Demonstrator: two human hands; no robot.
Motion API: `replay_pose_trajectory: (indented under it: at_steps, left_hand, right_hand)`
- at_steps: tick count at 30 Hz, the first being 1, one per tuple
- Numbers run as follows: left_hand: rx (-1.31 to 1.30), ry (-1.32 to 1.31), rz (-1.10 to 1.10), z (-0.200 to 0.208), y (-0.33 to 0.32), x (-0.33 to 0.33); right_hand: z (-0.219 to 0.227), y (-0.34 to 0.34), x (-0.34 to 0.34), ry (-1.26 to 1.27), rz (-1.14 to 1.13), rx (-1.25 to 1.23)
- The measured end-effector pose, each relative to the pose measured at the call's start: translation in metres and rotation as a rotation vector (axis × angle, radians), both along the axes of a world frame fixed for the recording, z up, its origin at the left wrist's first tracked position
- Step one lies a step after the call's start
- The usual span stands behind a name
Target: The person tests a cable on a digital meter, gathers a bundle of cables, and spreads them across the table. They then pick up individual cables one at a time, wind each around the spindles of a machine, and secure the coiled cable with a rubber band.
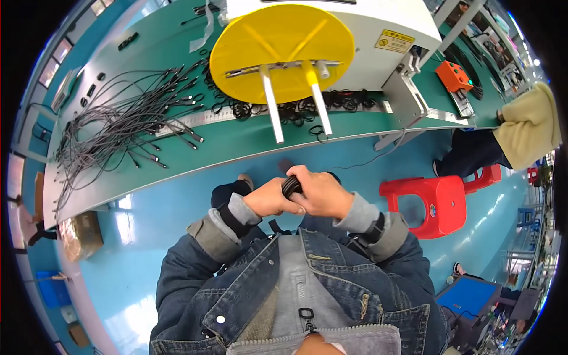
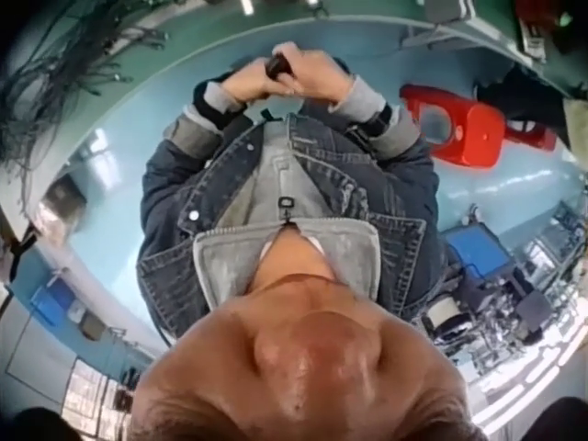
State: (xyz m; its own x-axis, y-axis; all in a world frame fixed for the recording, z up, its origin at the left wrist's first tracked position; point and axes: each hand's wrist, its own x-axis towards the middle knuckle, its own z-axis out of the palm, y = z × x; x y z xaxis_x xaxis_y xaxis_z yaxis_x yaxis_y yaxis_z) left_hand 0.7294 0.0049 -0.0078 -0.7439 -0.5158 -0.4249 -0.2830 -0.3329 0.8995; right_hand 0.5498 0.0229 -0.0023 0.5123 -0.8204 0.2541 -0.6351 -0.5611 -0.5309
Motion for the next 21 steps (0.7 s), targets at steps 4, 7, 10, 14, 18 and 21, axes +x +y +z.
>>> replay_pose_trajectory:
  at_steps: [4,7,10,14,18,21]
  left_hand:
    - [0.098,0.091,0.177,0.011,0.004,0.010]
    - [0.105,0.125,0.241,0.016,0.005,0.006]
    - [0.081,0.175,0.345,0.013,0.003,0.004]
    - [-0.025,0.252,0.519,0.008,-0.003,-0.001]
    - [-0.108,0.328,0.619,0.016,-0.017,-0.012]
    - [-0.013,0.431,0.664,0.021,-0.018,-0.011]
  right_hand:
    - [0.015,-0.019,-0.032,-0.277,-0.138,0.021]
    - [-0.007,-0.048,-0.043,0.042,-0.274,-0.462]
    - [-0.012,-0.049,-0.039,-0.258,-0.283,-0.344]
    - [0.003,-0.046,-0.032,-0.634,-0.347,0.349]
    - [0.024,-0.036,-0.015,-0.824,-0.260,0.774]
    - [0.031,-0.029,-0.006,-0.845,-0.163,0.860]
